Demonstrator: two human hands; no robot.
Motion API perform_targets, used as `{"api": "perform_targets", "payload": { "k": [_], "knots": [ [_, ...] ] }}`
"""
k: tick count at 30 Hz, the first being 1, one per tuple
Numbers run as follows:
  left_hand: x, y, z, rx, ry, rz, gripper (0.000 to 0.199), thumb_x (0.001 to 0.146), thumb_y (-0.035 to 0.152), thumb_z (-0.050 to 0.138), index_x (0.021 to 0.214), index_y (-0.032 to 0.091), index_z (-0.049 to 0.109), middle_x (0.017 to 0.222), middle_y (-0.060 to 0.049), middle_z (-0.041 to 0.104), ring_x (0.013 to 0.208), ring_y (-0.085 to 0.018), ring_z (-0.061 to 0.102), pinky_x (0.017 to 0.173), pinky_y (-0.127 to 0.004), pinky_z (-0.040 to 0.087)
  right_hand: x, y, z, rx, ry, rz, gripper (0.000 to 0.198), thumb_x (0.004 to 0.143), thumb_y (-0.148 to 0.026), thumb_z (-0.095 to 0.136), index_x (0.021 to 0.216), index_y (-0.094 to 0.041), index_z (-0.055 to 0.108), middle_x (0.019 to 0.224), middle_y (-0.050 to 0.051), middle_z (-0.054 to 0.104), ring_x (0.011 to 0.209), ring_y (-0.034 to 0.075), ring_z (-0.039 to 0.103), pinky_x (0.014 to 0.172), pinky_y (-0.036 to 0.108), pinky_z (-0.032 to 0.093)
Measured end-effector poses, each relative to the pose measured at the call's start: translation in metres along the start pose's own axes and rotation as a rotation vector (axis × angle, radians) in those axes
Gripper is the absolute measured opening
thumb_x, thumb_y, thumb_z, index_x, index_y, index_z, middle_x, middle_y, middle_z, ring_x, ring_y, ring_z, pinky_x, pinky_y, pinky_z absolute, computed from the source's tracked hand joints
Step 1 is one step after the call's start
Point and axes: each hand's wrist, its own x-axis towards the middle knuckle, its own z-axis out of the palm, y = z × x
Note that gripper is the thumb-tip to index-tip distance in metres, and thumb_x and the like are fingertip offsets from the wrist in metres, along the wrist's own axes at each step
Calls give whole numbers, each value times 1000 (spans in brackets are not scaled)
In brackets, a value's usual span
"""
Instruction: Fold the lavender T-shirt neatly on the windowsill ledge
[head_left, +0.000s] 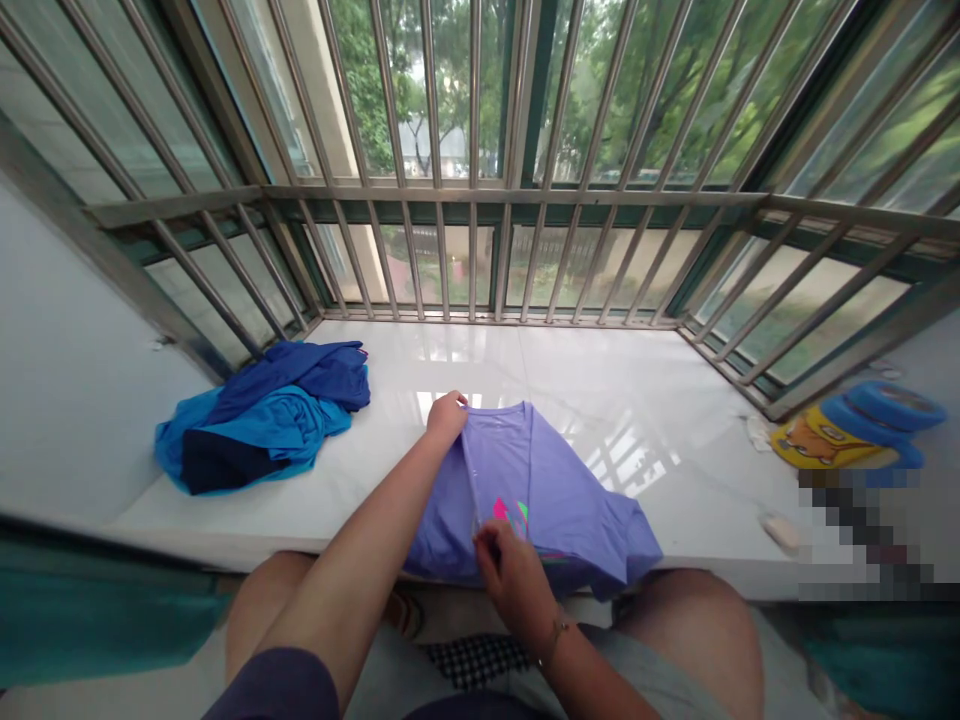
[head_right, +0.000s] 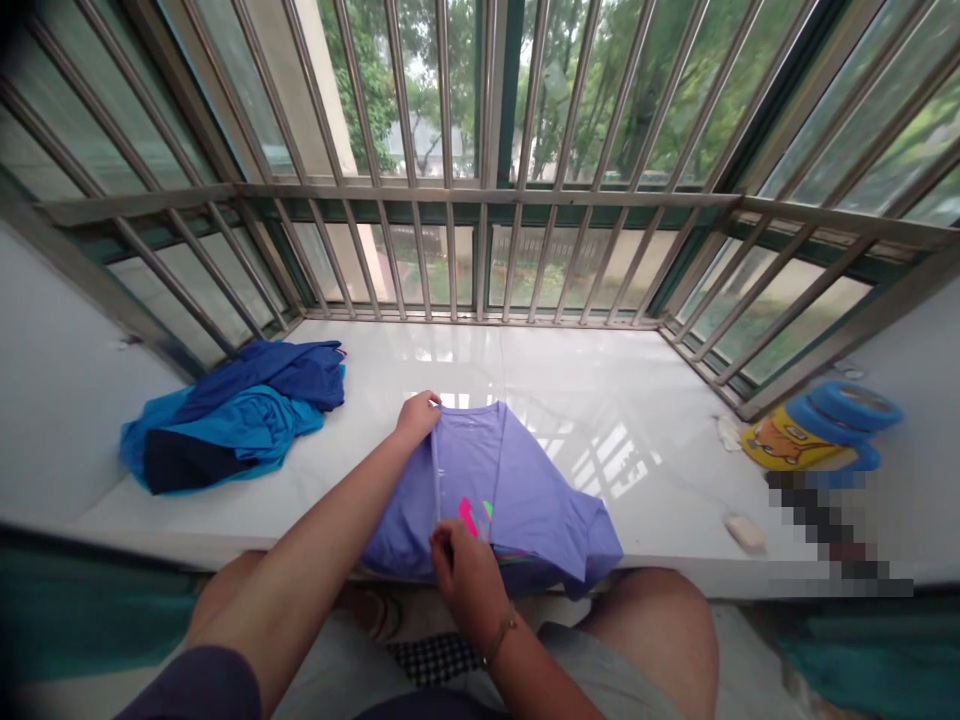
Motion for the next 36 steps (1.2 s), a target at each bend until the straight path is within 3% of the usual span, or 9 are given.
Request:
{"api": "perform_targets", "payload": {
  "k": [4, 8, 10, 13, 17, 20, 25, 36],
  "knots": [
    [-9, 4, 3, 7, 18, 112, 19, 102, 26, 62, 116, 24, 74, 108, -3, 82, 100, -19, 76, 83, -26, 54, 0, -6, -6, -81, 10, 218, 20, 109, -30, 48, 124, -22, 58, 81, 1, 73, 69, 21, 74, 62, 28, 45],
    [-25, 4, 2, 71, 35, 191, 29, 110, 27, 46, 121, 22, 73, 111, -11, 81, 106, -25, 75, 93, -35, 56, 6, -3, -32, -324, -90, 288, 23, 110, -32, 50, 127, -23, 63, 83, 3, 77, 72, 23, 75, 62, 30, 45],
    [-38, 1, 2, 113, 39, 230, 34, 109, 20, 44, 128, 21, 72, 118, -15, 80, 116, -29, 73, 101, -41, 55, 10, 3, -51, -441, -45, 253, 25, 111, -35, 48, 122, -23, 68, 91, 7, 79, 82, 25, 76, 71, 33, 51],
    [-60, -4, 6, 166, 33, 312, 44, 104, 11, 44, 139, 18, 69, 144, -17, 71, 137, -29, 64, 116, -44, 48, 16, 22, -79, -593, 42, 153, 34, 112, -35, 44, 120, -20, 72, 113, 15, 79, 109, 29, 72, 97, 41, 54],
    [-82, -11, 19, 309, 47, 414, 50, 107, 16, 39, 153, 12, 60, 169, -18, 50, 153, -27, 52, 128, -44, 39, 27, 54, -100, -763, -10, 118, 49, 111, -42, 44, 147, -18, 65, 158, 17, 61, 150, 36, 50, 125, 57, 36],
    [-88, -11, 29, 374, 0, 377, 57, 111, 32, 42, 161, 8, 51, 173, -21, 43, 160, -30, 42, 131, -47, 35, 41, 69, -99, -812, -134, 105, 61, 111, -49, 40, 165, -21, 50, 177, 12, 38, 165, 37, 28, 132, 64, 22],
    [-77, -8, 32, 402, -59, 324, 66, 112, 39, 37, 169, 5, 37, 178, -19, 33, 167, -29, 30, 136, -50, 27, 72, 78, -80, -789, -254, 221, 75, 111, -55, 33, 173, -12, 33, 181, 15, 26, 169, 34, 20, 135, 60, 16],
    [-12, -17, 19, 360, -95, 384, 66, 111, 39, 32, 172, 12, 33, 180, -17, 29, 168, -29, 27, 137, -53, 21, 125, 90, -69, -769, -260, 257, 81, 111, -60, 27, 176, -11, 24, 183, 13, 18, 170, 32, 13, 136, 58, 7]
  ]
}}
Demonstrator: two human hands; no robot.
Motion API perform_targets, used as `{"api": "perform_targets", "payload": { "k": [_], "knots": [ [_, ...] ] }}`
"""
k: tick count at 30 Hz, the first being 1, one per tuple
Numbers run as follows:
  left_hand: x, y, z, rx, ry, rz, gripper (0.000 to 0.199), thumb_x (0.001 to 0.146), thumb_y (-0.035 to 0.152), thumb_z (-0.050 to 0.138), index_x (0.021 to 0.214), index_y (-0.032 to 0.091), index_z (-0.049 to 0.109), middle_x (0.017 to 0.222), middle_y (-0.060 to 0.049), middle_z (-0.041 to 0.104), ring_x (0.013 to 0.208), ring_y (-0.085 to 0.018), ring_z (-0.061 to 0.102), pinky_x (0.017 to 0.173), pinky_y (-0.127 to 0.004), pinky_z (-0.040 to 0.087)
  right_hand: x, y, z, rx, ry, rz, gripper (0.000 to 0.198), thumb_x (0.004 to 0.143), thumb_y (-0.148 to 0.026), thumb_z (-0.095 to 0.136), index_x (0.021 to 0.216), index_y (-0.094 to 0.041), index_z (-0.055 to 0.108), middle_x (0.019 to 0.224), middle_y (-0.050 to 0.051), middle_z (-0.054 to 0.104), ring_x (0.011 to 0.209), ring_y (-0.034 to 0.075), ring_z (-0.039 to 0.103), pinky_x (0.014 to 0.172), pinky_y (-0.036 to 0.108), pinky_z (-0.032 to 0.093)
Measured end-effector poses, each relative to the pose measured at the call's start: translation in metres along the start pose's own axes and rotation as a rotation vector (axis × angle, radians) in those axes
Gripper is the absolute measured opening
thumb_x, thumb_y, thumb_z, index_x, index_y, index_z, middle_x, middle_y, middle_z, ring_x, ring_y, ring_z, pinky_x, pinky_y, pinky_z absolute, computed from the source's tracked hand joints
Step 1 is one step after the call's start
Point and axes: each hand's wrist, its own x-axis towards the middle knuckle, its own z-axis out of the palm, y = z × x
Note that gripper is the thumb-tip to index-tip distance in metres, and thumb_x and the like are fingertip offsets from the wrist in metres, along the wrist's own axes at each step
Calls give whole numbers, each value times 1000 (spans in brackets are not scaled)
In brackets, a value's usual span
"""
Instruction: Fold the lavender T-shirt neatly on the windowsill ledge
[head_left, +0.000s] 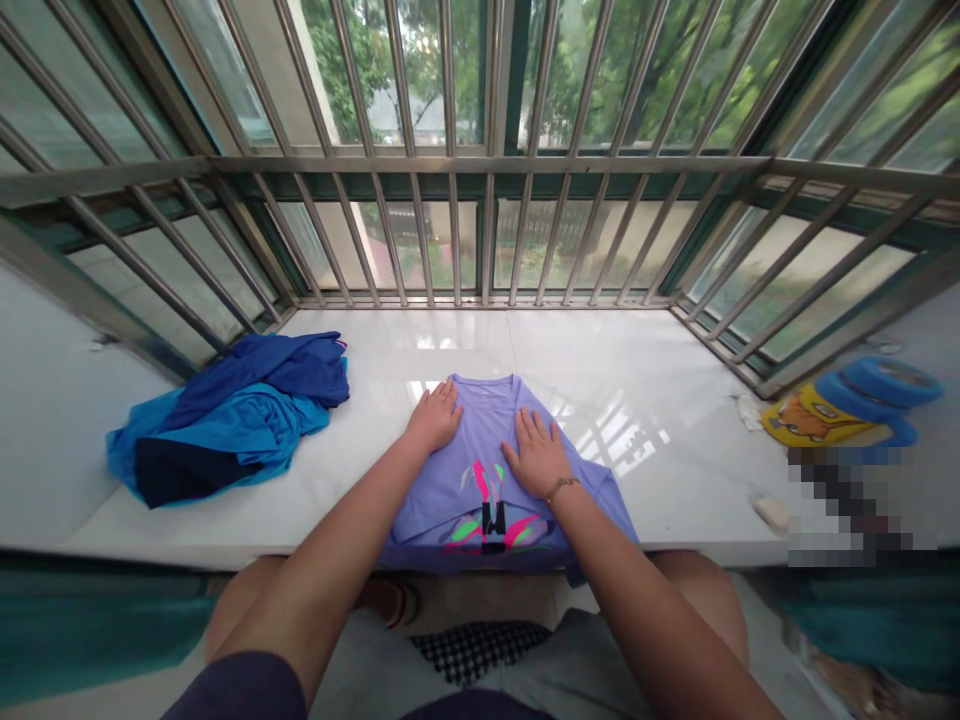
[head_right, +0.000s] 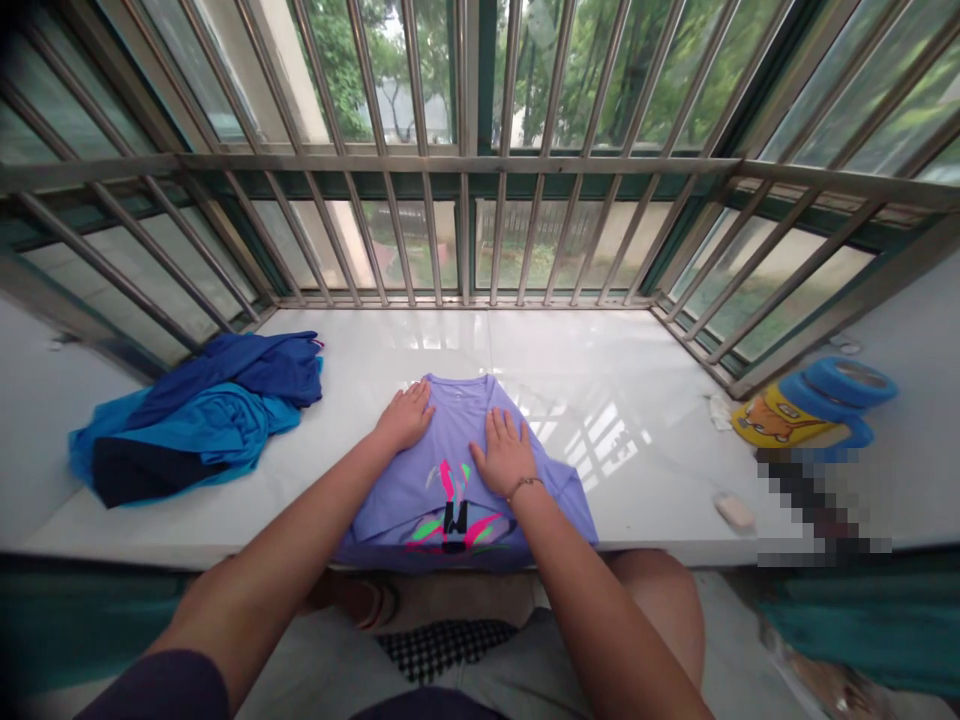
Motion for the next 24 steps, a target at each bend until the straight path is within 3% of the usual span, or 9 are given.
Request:
{"api": "perform_targets", "payload": {
  "k": [10, 18, 24],
  "knots": [
    [38, -20, 1, 4, -14, 18, 67, 112, 39, 32, 175, 17, 28, 181, -14, 27, 168, -27, 26, 137, -51, 19, 35, 1, 0, 13, -25, 25, 84, 111, -63, 24, 176, -11, 20, 184, 12, 13, 171, 31, 10, 136, 58, 7],
    [60, -28, -4, 12, -20, 23, 67, 112, 38, 30, 173, 11, 30, 181, -15, 27, 168, -28, 27, 137, -53, 20, 62, 5, 1, 25, -28, 26, 87, 109, -64, 23, 177, -10, 17, 184, 13, 10, 170, 34, 7, 135, 60, 6],
    [75, -36, -6, 15, -24, 20, 66, 112, 37, 30, 174, 17, 29, 182, -12, 27, 168, -27, 26, 137, -54, 18, 79, 6, 0, 25, -29, 35, 86, 110, -64, 22, 177, -11, 18, 184, 13, 10, 171, 31, 7, 136, 59, 6]
  ]
}}
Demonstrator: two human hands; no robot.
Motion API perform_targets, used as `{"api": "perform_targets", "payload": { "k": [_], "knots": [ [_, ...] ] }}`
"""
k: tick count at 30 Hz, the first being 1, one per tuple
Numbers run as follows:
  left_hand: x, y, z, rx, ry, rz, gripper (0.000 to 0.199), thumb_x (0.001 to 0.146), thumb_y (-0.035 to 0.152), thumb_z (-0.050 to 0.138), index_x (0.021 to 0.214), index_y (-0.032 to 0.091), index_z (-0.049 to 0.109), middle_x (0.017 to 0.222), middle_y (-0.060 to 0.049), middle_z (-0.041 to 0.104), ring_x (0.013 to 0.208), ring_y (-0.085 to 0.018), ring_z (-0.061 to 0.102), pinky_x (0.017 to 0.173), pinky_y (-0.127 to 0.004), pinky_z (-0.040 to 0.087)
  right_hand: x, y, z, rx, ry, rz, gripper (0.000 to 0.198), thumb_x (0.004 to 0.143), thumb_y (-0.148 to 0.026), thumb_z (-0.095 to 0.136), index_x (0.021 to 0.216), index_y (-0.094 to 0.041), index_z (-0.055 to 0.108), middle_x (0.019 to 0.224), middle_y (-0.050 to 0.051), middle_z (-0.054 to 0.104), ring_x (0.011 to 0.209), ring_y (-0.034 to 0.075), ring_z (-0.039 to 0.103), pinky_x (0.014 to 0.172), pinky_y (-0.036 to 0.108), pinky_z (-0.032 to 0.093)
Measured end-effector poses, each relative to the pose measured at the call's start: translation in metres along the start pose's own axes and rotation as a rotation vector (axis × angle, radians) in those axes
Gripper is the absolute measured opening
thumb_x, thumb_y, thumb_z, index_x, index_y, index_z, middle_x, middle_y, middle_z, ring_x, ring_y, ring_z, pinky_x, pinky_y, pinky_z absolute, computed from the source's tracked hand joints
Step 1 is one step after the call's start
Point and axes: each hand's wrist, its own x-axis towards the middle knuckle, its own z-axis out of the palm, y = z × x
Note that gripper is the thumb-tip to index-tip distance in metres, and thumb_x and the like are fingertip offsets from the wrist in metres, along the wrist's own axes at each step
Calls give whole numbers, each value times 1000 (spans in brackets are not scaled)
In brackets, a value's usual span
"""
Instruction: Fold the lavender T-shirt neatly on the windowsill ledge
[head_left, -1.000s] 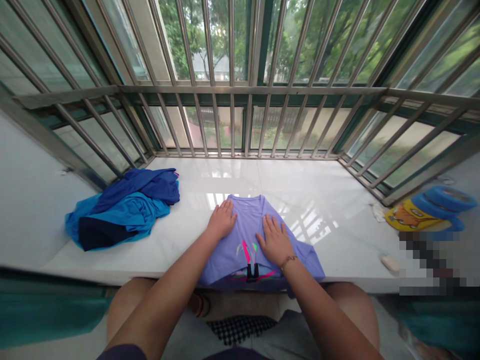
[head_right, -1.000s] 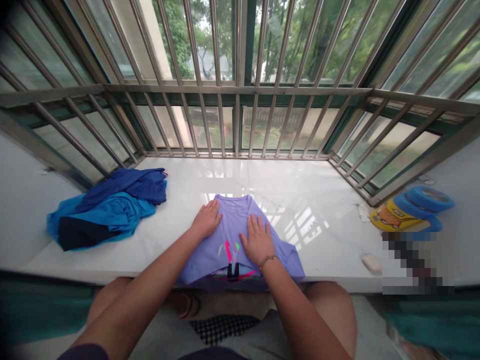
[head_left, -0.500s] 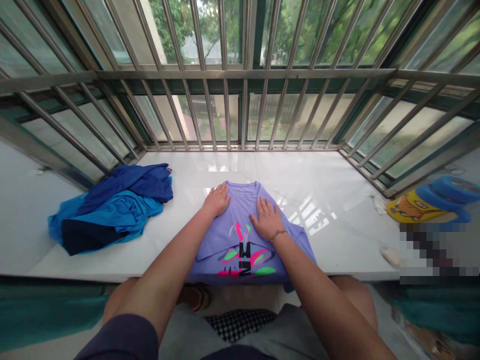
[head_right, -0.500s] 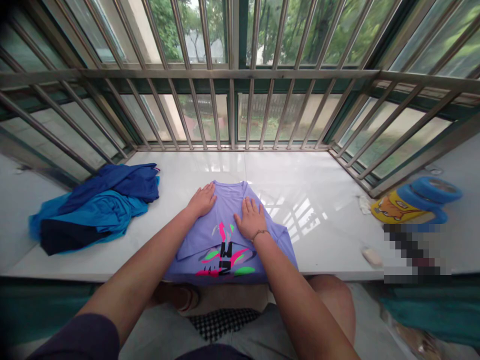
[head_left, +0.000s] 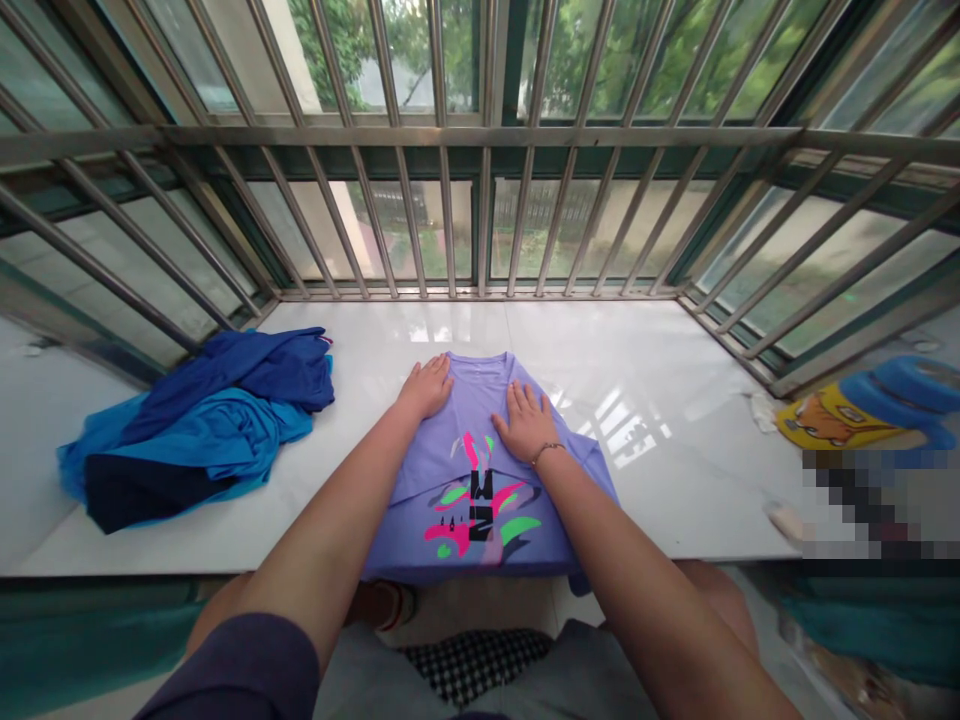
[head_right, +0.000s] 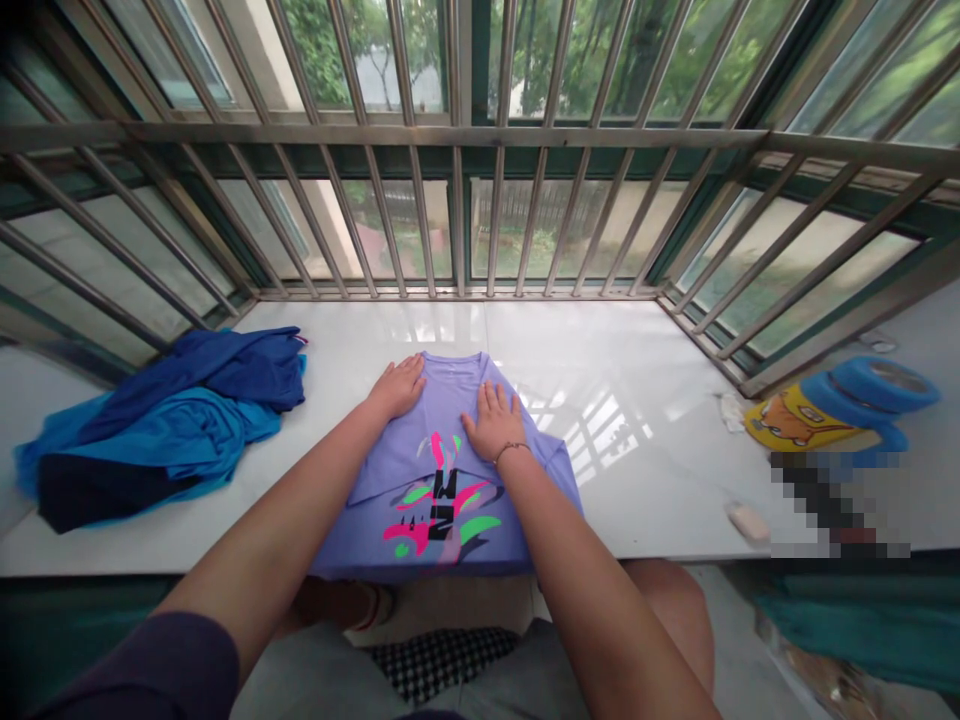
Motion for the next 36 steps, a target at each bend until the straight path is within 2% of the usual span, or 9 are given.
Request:
{"api": "perform_targets", "payload": {
  "k": [6, 10, 13, 17, 20, 25, 31, 33, 36],
  "knots": [
    [11, -2, -7, -5, -25, -29, 67, 112, 40, 31, 176, 22, 25, 183, -9, 24, 168, -28, 25, 136, -60, 17, 11, 0, -2, 10, -5, 2, 88, 109, -67, 21, 177, -11, 16, 184, 12, 9, 171, 31, 7, 136, 59, 4],
    [4, 12, -14, 0, -33, -71, 71, 112, 44, 34, 177, 18, 21, 182, -14, 23, 169, -33, 23, 135, -63, 19, 12, 1, -2, 4, -2, 0, 86, 110, -66, 21, 177, -12, 17, 184, 13, 11, 171, 30, 7, 136, 58, 5],
    [-25, 26, -14, -17, 6, -49, 71, 112, 41, 35, 176, 15, 20, 182, -16, 23, 170, -33, 19, 135, -59, 20, 12, 1, -2, 7, -3, -4, 87, 109, -66, 22, 177, -12, 17, 184, 13, 11, 171, 31, 8, 135, 59, 5],
    [-90, 38, 1, -69, 41, 23, 61, 113, 40, 35, 171, 23, 38, 180, -11, 32, 168, -31, 25, 135, -55, 24, 12, 2, -1, -5, -4, -11, 87, 109, -65, 22, 177, -12, 15, 184, 13, 10, 171, 31, 6, 135, 58, 6],
    [-133, 42, 14, -83, 24, 12, 61, 113, 46, 37, 171, 26, 40, 179, -10, 34, 167, -30, 28, 135, -55, 24, 12, 3, 1, -13, -5, -10, 87, 109, -65, 21, 177, -12, 14, 185, 13, 9, 171, 31, 6, 135, 58, 6],
    [-156, 51, 19, -65, 65, 18, 73, 109, 59, 44, 173, 27, 34, 181, -10, 29, 168, -32, 26, 137, -58, 17, 11, 0, -9, -18, -27, -16, 86, 111, -65, 23, 177, -10, 16, 184, 16, 11, 171, 32, 8, 135, 59, 7],
    [-151, 53, 16, -75, 78, 20, 72, 109, 59, 42, 173, 26, 35, 180, -11, 32, 168, -31, 26, 137, -59, 16, -32, -21, -31, -32, 17, -102, 69, 114, -53, 33, 169, -12, 41, 179, 17, 32, 169, 32, 19, 134, 54, 17],
    [-151, 52, 17, -78, 85, 19, 72, 109, 59, 42, 173, 28, 36, 180, -10, 32, 168, -31, 26, 137, -58, 16, -58, -26, -30, -16, 78, -179, 60, 113, -51, 42, 159, -15, 55, 171, 18, 45, 162, 31, 36, 131, 48, 27],
    [-152, 52, 19, -78, 96, 25, 72, 108, 59, 44, 172, 28, 36, 180, -10, 32, 168, -31, 27, 137, -58, 16, -94, -29, -24, 13, 159, -265, 45, 107, -50, 61, 137, -18, 72, 143, 17, 68, 130, 28, 64, 113, 38, 47]
  ]
}}
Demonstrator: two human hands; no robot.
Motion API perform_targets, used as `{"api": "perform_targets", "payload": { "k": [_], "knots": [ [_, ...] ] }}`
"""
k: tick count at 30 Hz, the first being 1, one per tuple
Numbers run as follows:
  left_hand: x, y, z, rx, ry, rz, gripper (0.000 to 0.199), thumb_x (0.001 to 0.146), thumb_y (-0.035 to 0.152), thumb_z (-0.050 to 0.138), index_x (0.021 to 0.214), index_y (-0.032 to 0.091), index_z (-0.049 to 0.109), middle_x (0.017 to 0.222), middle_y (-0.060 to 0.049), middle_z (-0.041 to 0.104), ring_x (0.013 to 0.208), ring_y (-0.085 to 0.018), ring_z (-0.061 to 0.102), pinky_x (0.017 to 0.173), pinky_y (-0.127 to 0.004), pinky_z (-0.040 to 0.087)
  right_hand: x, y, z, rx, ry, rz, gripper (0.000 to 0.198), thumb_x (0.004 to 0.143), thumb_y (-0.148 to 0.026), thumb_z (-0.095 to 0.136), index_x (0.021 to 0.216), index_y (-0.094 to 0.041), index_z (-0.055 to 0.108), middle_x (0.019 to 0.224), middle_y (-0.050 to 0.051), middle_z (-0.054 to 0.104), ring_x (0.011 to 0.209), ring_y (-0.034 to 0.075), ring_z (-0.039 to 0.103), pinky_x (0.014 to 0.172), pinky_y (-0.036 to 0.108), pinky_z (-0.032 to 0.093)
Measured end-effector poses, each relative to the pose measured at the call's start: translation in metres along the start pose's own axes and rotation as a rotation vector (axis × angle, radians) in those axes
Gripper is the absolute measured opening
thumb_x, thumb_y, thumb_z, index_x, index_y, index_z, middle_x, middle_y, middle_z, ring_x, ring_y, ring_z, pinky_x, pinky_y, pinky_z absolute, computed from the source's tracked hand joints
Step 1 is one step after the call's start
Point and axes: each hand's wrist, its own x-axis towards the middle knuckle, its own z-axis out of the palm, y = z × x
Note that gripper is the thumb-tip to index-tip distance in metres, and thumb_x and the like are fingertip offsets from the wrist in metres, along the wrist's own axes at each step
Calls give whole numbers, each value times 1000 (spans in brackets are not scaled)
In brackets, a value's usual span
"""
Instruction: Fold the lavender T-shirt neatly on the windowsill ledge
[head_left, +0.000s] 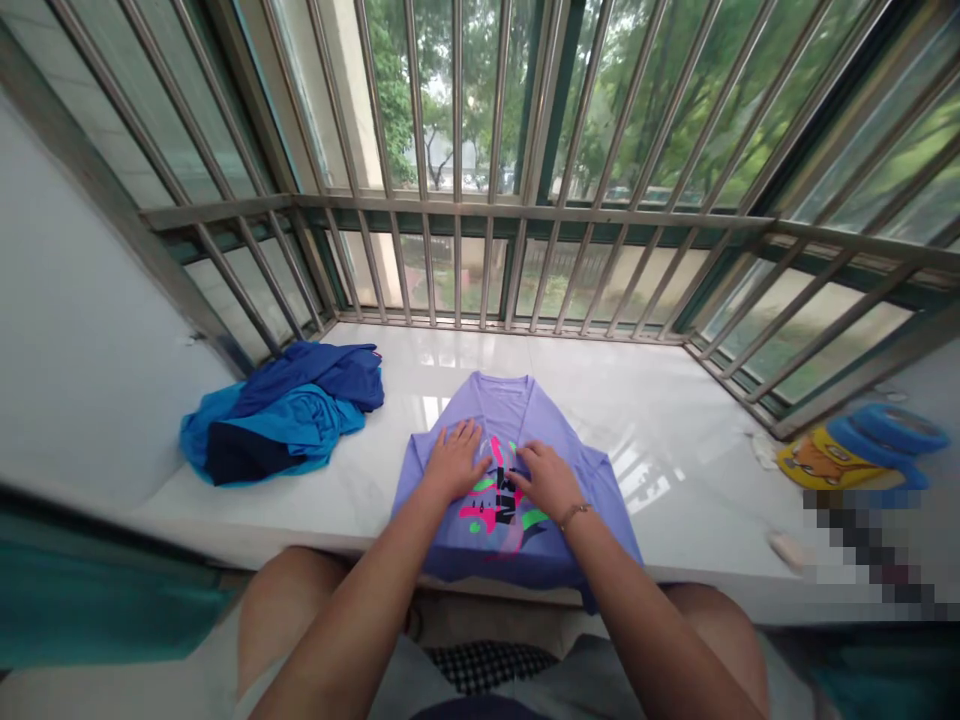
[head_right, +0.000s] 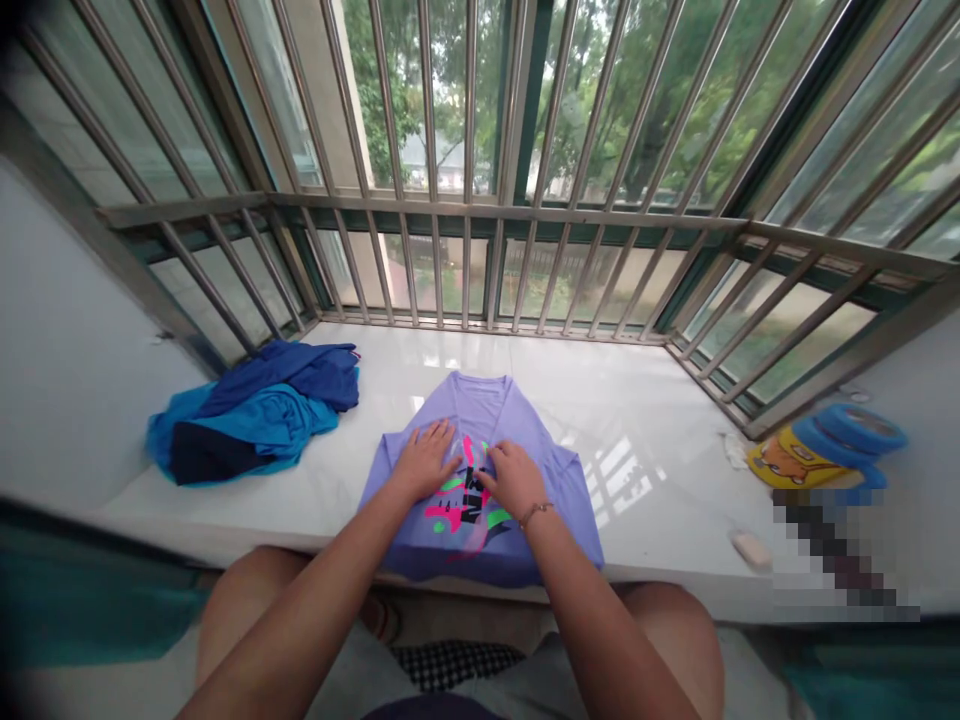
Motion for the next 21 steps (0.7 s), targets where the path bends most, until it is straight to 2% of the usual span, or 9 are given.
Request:
{"api": "perform_targets", "payload": {
  "k": [3, 8, 14, 21],
  "knots": [
    [0, 1, -1, 7, -2, 2, 73, 109, 60, 42, 173, 25, 36, 180, -11, 32, 167, -32, 27, 136, -59, 17, -16, -5, 2, -39, 30, 14, 31, 105, -44, 67, 122, -20, 77, 124, 13, 73, 115, 27, 67, 102, 36, 51],
    [1, 3, -5, 66, -23, -5, 74, 110, 63, 36, 173, 23, 35, 181, -11, 30, 168, -30, 26, 136, -57, 19, -7, -7, 6, -76, -9, 5, 23, 109, -37, 62, 118, -24, 78, 118, 9, 75, 111, 24, 67, 96, 32, 50],
    [2, 2, -4, 90, -41, 0, 76, 110, 64, 33, 174, 22, 34, 181, -9, 30, 168, -31, 26, 136, -57, 21, -2, -3, 15, -102, -16, -2, 27, 112, -30, 52, 117, -23, 78, 117, 11, 76, 108, 24, 68, 96, 33, 49],
    [3, 0, -2, 64, -46, -11, 76, 110, 63, 34, 174, 23, 34, 181, -9, 29, 168, -31, 25, 136, -58, 18, -10, -2, 14, -121, -20, -42, 32, 115, -32, 46, 117, -23, 76, 118, 12, 75, 109, 25, 66, 95, 35, 48]
  ]
}}
